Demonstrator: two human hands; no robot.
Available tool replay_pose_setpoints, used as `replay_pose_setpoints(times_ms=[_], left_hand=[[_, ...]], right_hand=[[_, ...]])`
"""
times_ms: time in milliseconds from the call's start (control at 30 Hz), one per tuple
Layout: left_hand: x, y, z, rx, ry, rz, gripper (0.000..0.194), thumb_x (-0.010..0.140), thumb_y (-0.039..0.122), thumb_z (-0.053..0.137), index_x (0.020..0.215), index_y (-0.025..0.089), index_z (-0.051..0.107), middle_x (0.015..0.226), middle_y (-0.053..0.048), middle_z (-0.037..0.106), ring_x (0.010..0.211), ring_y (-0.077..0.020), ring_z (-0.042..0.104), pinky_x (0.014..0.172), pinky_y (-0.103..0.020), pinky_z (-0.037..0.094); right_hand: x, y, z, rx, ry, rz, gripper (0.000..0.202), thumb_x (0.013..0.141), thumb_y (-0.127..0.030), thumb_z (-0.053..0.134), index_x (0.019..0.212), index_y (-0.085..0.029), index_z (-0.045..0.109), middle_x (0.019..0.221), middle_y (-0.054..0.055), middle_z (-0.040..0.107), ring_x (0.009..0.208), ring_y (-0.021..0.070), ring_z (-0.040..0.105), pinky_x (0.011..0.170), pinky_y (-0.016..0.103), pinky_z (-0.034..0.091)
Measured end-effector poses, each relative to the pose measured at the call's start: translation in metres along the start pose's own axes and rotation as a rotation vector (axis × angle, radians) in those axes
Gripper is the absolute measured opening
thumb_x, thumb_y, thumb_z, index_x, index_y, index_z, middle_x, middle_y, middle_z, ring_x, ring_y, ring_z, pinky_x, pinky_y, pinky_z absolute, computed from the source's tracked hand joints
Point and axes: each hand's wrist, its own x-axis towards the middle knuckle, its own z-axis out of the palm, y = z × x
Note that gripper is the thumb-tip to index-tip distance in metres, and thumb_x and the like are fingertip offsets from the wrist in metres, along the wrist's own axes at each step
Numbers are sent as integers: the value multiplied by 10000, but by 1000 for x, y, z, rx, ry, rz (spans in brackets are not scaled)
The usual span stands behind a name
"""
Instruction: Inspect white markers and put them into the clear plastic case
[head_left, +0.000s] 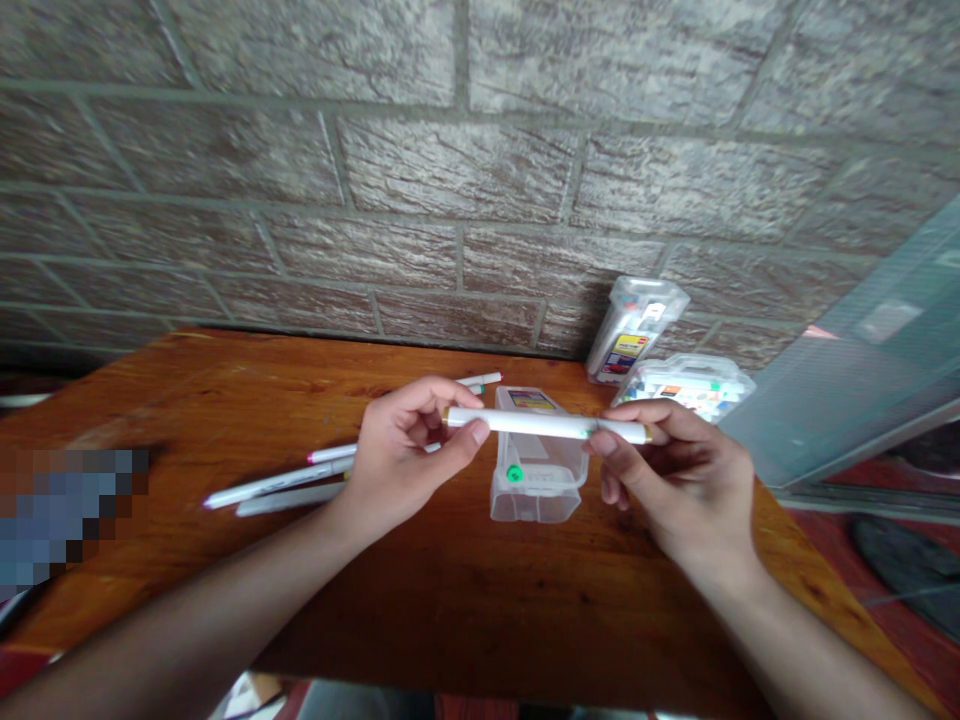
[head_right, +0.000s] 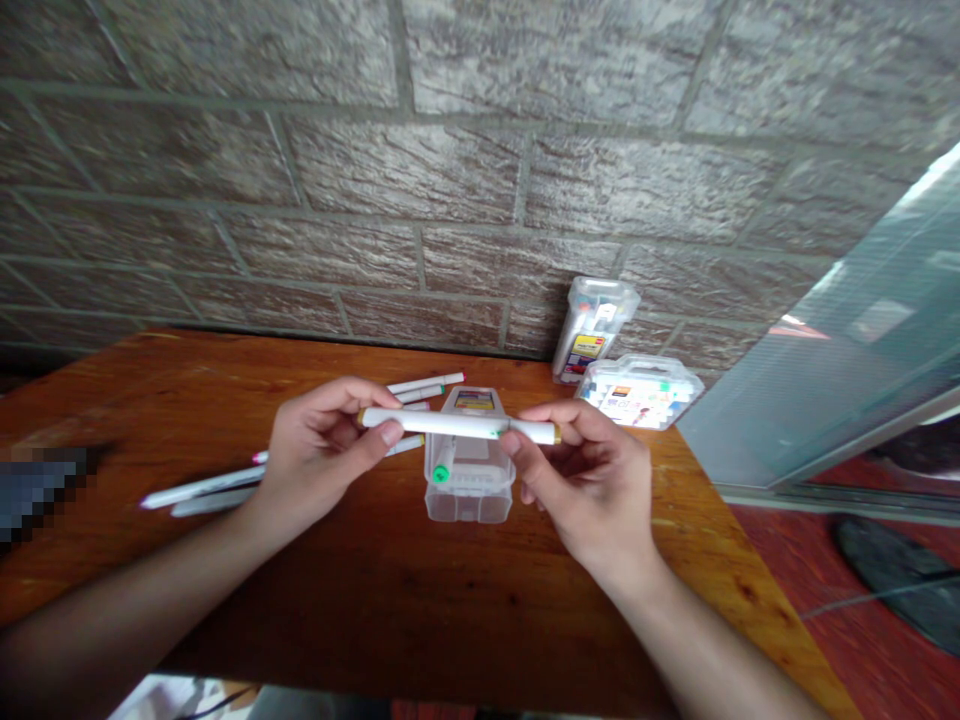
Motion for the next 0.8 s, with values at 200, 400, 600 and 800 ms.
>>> replay_pose_setpoints(times_ms=[200, 400, 600, 800], left_hand=[[-1, -4, 0, 29, -13, 19, 189, 814, 265, 895, 838, 177, 729, 653, 11, 650, 556, -108, 521, 532, -229, 379], [0, -2, 1, 12, -4, -10, 198, 800, 277, 903, 834, 181, 733, 637, 12, 646, 550, -114, 520, 529, -232, 373], [0, -4, 0, 16, -14, -17, 188, 811, 271, 889, 840, 181, 726, 653, 11, 655, 563, -115, 531, 535, -226, 387], [-1, -4, 1, 21, -28, 9, 171, 832, 252, 869, 845, 180, 714, 660, 16, 656, 562, -105, 527, 540, -220, 382]], right_hand=[[-2, 3, 2, 9, 1, -34, 201, 839, -248, 922, 956, -207, 764, 546, -44, 676, 357, 102, 589, 338, 181, 445], [-1, -1, 1, 16, -23, 14, 162, 878, -265, 884, 962, -201, 761, 558, -26, 702, 352, 109, 589, 334, 189, 457], [1, -3, 1, 34, -28, 10, 143, 898, -279, 863, 960, -195, 764, 584, -4, 735, 355, 109, 597, 336, 184, 465], [0, 1, 1, 36, -11, -10, 155, 867, -237, 885, 958, -196, 767, 541, -38, 678, 342, 105, 585, 327, 175, 450]])
